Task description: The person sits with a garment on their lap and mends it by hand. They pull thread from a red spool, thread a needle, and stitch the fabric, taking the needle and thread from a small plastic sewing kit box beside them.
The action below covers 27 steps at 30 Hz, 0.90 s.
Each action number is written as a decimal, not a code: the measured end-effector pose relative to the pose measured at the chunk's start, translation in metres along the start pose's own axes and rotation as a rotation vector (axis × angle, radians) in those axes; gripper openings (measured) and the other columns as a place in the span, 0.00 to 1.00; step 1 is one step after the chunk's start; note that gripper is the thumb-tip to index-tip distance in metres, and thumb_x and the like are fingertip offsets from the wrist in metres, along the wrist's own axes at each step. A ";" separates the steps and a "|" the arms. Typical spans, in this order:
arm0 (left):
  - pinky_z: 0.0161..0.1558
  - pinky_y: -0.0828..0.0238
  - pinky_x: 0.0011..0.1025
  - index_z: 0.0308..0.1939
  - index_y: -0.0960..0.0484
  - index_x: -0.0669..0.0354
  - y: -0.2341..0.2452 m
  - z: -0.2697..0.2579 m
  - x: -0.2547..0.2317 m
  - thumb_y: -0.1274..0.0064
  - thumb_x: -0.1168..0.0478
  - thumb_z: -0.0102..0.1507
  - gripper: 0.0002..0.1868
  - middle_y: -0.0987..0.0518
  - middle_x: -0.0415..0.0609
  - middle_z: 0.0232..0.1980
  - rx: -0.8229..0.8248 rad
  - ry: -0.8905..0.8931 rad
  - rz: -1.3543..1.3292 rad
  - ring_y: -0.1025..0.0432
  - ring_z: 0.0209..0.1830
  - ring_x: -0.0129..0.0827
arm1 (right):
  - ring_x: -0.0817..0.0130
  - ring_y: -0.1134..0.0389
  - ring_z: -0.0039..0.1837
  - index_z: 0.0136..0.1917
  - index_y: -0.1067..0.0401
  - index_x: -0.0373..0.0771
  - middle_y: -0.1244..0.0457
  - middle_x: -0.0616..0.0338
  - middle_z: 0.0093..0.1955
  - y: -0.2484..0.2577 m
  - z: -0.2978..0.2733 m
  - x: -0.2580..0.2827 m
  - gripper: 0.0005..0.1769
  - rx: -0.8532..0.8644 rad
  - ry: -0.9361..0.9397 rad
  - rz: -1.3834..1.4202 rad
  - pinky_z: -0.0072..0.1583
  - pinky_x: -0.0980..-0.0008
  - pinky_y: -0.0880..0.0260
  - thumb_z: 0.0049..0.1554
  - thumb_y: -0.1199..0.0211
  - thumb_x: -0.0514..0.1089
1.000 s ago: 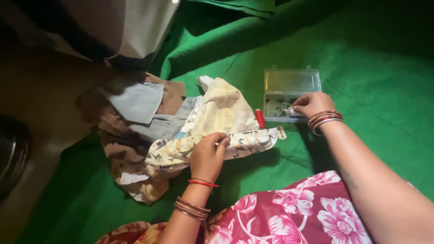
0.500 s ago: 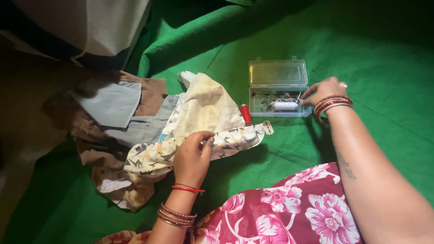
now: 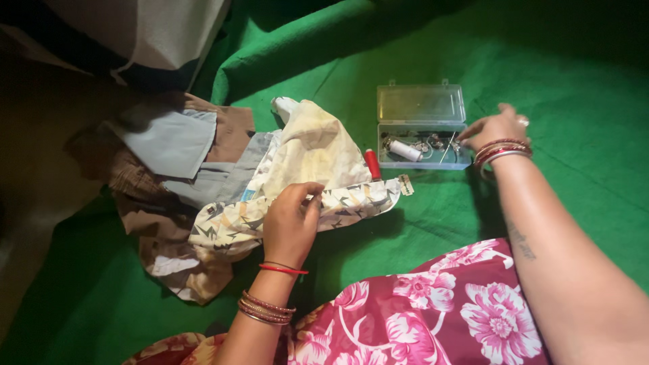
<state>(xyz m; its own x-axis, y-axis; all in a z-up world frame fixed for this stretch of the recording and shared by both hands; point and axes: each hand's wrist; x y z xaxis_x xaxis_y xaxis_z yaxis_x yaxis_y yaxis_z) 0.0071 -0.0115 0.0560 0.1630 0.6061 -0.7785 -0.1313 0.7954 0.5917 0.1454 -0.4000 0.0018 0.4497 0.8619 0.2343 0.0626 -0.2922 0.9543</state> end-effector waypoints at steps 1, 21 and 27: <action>0.40 0.26 0.35 0.45 0.16 0.55 0.000 0.000 0.000 0.43 0.65 0.61 0.09 0.17 0.47 0.43 -0.002 -0.004 0.010 0.22 0.37 0.39 | 0.47 0.58 0.84 0.48 0.14 0.60 0.56 0.57 0.86 -0.002 -0.003 0.002 0.21 0.037 -0.027 -0.010 0.76 0.41 0.50 0.39 0.17 0.55; 0.42 0.26 0.36 0.44 0.17 0.55 -0.003 -0.001 0.007 0.43 0.65 0.61 0.08 0.17 0.47 0.43 0.002 -0.050 -0.015 0.22 0.38 0.39 | 0.41 0.64 0.83 0.54 0.18 0.52 0.57 0.46 0.82 -0.013 -0.017 0.016 0.41 -0.002 0.122 -0.128 0.74 0.32 0.54 0.29 0.15 0.67; 0.43 0.26 0.36 0.44 0.17 0.56 -0.004 -0.001 0.007 0.43 0.65 0.61 0.07 0.17 0.47 0.43 0.013 -0.059 -0.020 0.22 0.39 0.40 | 0.41 0.62 0.82 0.55 0.20 0.49 0.55 0.46 0.82 -0.025 -0.015 0.016 0.44 0.000 0.107 -0.095 0.74 0.33 0.53 0.28 0.15 0.67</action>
<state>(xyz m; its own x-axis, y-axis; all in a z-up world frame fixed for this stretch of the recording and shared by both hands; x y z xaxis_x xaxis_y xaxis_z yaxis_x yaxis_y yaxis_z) 0.0077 -0.0103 0.0484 0.2229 0.5889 -0.7769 -0.1148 0.8072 0.5789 0.1379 -0.3729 -0.0156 0.3437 0.9251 0.1613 0.1005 -0.2070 0.9732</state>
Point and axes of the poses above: each hand's wrist, its own z-axis towards the middle knuckle, its own y-axis out of the back of the hand, x = y × z
